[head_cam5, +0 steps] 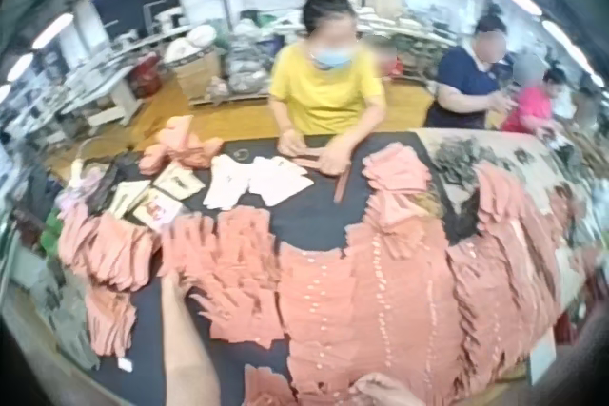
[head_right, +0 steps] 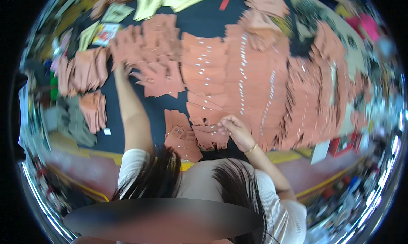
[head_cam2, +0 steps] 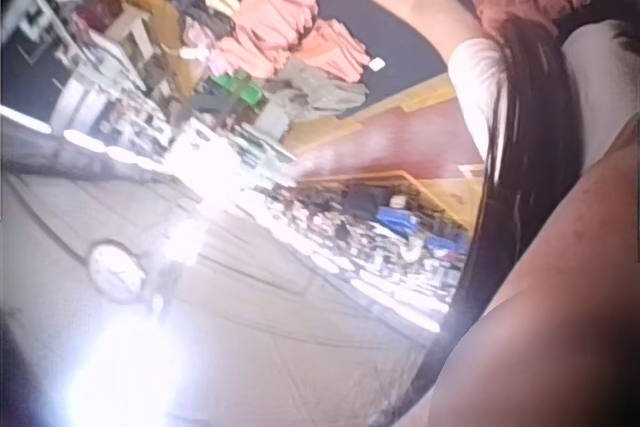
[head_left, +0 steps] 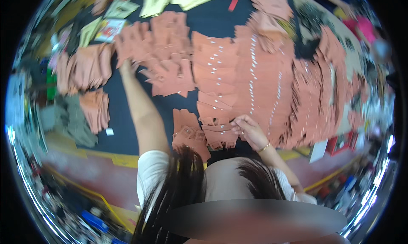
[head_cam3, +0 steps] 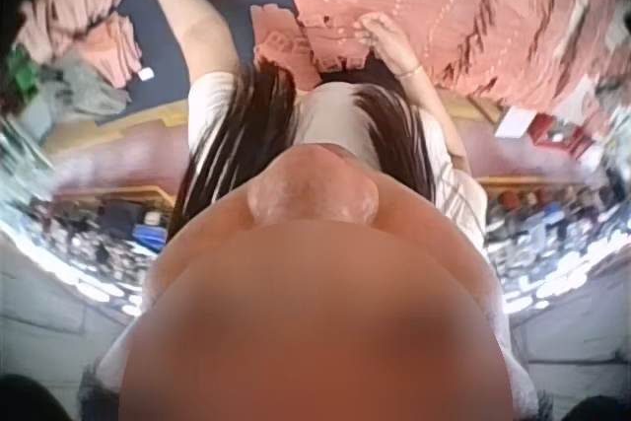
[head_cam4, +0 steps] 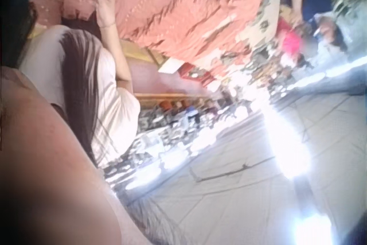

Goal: The person repeatedly picks up pink fabric pieces from a large pile on a table, briefly separates or aligns them, and places them back into the pile. The hands work continuously over the same area, handling the pieces one at a time or in small groups.

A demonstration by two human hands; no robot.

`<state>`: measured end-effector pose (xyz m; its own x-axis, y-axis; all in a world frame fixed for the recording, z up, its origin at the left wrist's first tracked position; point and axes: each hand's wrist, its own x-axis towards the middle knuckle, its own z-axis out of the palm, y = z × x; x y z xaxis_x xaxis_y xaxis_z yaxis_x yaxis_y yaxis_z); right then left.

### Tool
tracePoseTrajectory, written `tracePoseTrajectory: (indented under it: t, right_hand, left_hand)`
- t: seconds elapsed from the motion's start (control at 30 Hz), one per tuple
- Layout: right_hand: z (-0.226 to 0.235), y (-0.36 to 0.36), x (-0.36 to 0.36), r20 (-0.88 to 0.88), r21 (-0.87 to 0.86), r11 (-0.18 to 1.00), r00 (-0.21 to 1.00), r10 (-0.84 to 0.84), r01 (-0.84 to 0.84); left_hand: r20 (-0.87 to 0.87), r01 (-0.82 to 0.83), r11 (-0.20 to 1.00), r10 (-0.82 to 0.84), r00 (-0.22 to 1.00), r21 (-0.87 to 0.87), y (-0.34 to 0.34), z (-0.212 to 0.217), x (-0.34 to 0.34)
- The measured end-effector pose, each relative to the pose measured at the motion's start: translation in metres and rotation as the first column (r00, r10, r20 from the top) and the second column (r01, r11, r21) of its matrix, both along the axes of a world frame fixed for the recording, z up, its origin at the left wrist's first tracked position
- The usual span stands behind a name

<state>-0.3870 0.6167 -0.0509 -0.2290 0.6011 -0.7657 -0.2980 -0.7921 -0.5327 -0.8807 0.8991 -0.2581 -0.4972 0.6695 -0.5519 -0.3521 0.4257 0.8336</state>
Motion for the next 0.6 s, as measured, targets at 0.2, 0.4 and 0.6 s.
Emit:
tracePoseTrajectory:
  t: [0.2,0.4,0.6]
  right_hand:
    - [0.0,-0.01,0.006,0.217,0.162,0.977,0.971,0.102,-0.138]
    - [0.016,-0.009,0.081,0.904,0.423,0.556,0.371,-0.211,-0.715]
    - [0.018,0.018,0.24,0.883,0.188,0.688,-0.186,-0.43,-0.701]
  left_hand:
    - [-0.063,0.182,0.976,-0.19,0.98,-0.119,-0.012,0.018,-0.011]
    - [-0.452,0.189,0.914,-0.348,0.822,-0.36,-0.057,0.107,0.007]
    - [-0.484,0.251,0.914,-0.385,0.786,-0.319,-0.13,0.171,0.073]
